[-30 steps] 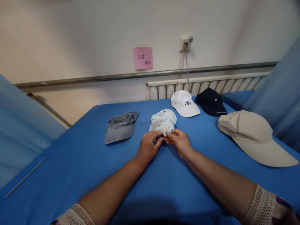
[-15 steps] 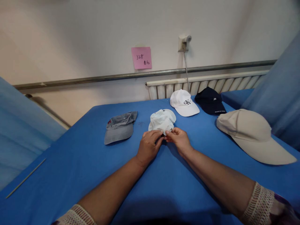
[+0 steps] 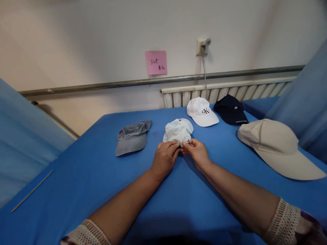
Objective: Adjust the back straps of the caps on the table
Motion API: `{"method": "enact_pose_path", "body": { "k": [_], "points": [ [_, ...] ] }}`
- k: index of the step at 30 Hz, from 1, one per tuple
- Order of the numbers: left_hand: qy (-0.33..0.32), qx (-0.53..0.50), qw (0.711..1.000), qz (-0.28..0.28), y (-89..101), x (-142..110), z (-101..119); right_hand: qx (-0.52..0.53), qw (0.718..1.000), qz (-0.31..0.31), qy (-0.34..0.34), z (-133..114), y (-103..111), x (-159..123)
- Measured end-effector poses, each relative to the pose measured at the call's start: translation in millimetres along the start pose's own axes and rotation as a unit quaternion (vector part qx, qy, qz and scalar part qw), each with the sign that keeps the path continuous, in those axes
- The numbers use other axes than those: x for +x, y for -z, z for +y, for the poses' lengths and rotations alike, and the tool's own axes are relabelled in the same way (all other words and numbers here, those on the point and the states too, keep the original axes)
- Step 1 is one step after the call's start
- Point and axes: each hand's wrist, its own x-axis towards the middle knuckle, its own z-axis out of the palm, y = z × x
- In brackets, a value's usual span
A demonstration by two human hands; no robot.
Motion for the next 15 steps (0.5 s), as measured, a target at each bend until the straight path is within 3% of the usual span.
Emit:
{"method": "enact_pose_path", "body": {
  "k": [9, 13, 15],
  "points": [
    [0.114, -0.176, 0.978, 0.012, -4.7, 0.9, -9.4, -0.002, 1.0, -0.016, -0.002, -0.5, 1.4, 0.4],
    [0.151, -0.186, 0.97, 0.05, -1.2, 6.4, -15.5, -0.018, 1.0, -0.018, 0.007, -3.2, 3.5, 1.8],
    [0.171, -0.207, 0.963, 0.035, -0.2, 9.6, -18.3, -0.023, 0.999, -0.024, 0.012, -3.8, 6.0, 4.0]
  ]
}}
